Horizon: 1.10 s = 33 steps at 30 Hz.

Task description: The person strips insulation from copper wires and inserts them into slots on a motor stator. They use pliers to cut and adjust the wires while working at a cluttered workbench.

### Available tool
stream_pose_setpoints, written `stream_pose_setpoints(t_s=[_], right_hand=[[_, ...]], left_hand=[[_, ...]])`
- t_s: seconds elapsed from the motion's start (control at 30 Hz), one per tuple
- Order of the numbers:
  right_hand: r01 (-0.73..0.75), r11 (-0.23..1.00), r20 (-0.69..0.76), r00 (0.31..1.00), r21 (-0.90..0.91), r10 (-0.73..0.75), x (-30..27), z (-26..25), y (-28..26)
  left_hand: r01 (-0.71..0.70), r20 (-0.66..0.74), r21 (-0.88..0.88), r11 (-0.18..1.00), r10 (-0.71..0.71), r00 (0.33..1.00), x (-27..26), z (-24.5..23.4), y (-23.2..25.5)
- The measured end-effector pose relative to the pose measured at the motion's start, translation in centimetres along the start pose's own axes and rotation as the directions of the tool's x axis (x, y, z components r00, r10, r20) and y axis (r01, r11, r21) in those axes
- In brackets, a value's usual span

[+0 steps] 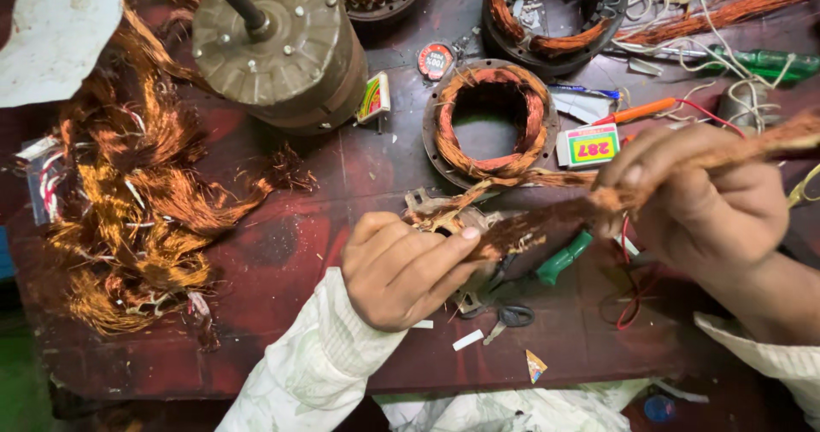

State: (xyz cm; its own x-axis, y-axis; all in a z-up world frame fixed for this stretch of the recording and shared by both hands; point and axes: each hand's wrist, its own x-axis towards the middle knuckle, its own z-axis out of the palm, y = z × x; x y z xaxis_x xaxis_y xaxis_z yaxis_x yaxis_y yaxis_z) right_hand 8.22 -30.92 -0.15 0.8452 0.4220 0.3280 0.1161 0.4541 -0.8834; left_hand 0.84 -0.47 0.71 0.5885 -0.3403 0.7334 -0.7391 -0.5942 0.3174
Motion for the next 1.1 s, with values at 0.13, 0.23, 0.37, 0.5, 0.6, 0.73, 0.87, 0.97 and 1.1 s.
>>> stream_pose_setpoints(t_s=[0.13, 0.23, 0.37, 0.5, 0.6, 0.73, 0.87, 0.97, 1.1], right_hand=[[0.078, 0.987, 0.113, 0.992, -0.142, -0.062, 0.0, -0.1, -0.4], [0.072, 0.986, 0.126, 0.991, -0.152, -0.053, 0.3, -0.5, -0.4], [0.071, 0.991, 0.192, 0.980, -0.116, -0.048, 1.0, -0.7, -0.6], [0.043, 0.994, 0.246, 0.969, -0.102, -0.017, 1.4, -1.3, 0.0], [-0.021, 0.991, 0.301, 0.952, -0.135, 0.061, 1.9, -2.0, 0.4], [-0.103, 0.964, 0.314, 0.932, -0.244, 0.179, 2.1, -2.3, 0.9], [-0.188, 0.926, 0.211, 0.941, -0.326, 0.266, 1.7, -2.6, 1.5], [-0.372, 0.881, 0.024, 0.918, -0.293, 0.396, 1.1, -2.8, 2.4], [-0.513, 0.749, -0.134, 0.851, -0.420, 0.508, -0.1, -3.9, 2.7]], left_hand=[[0.069, -0.044, -0.044, 0.997, -0.071, 0.997, -0.7, 0.4, 0.3], [0.088, -0.072, -0.022, 0.996, -0.089, 0.993, -0.9, 0.8, 0.0], [0.085, -0.097, 0.064, 0.994, -0.078, 0.992, -0.7, 0.9, 0.0], [0.116, -0.099, 0.181, 0.977, -0.099, 0.990, -0.4, 0.6, 0.0], [0.185, -0.108, 0.220, 0.958, -0.165, 0.980, 0.0, 0.7, 0.2], [0.226, -0.078, 0.253, 0.941, -0.213, 0.974, 0.7, 0.5, 0.1], [0.213, -0.016, 0.257, 0.943, -0.216, 0.976, 0.8, 0.5, 0.3], [0.161, 0.026, 0.263, 0.951, -0.174, 0.984, 1.1, 0.3, 0.0], [0.124, 0.071, 0.286, 0.950, -0.150, 0.986, 1.4, -0.1, -0.2]])
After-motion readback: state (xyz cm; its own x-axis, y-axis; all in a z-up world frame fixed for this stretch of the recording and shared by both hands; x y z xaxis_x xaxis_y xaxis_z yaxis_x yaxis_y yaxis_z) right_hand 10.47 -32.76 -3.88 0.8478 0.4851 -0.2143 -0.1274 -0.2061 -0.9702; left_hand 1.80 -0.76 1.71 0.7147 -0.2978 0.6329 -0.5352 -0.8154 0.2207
